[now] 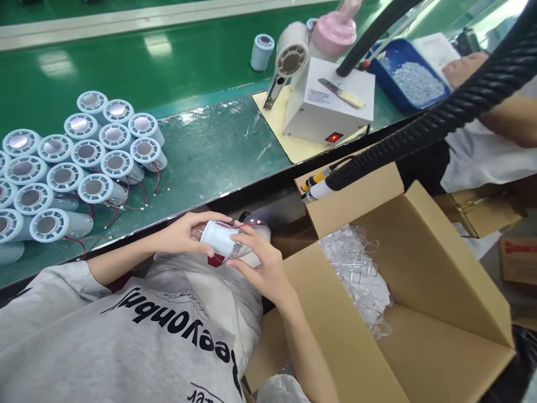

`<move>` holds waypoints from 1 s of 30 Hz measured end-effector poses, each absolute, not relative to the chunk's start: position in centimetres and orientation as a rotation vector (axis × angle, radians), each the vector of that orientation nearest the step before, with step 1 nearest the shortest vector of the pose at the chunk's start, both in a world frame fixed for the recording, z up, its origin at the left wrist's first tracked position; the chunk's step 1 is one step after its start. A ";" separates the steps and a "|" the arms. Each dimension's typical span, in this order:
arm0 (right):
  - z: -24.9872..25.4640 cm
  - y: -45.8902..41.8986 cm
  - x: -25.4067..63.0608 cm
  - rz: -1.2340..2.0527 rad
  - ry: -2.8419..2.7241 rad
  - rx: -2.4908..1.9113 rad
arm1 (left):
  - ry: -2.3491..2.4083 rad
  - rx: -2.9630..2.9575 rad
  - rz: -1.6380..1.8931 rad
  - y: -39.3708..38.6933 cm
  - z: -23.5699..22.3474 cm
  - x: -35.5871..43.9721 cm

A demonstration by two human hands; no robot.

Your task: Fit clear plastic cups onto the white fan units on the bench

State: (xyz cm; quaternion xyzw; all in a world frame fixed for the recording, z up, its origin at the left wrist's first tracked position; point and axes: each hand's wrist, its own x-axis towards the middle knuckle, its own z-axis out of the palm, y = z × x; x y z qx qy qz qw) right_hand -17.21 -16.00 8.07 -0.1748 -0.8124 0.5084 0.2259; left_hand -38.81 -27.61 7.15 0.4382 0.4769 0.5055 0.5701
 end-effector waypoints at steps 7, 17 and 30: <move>8.5 -15.9 -15.6 1.725 -2.045 -0.637 | 1.113 1.334 1.152 -27.2 8.0 -38.5; 9.1 -13.6 -13.5 2.131 -1.809 -0.679 | 1.191 1.452 1.239 -26.8 8.6 -35.1; 8.8 -12.0 -13.3 2.430 -1.715 -0.813 | 1.311 1.384 1.213 -27.1 9.6 -32.7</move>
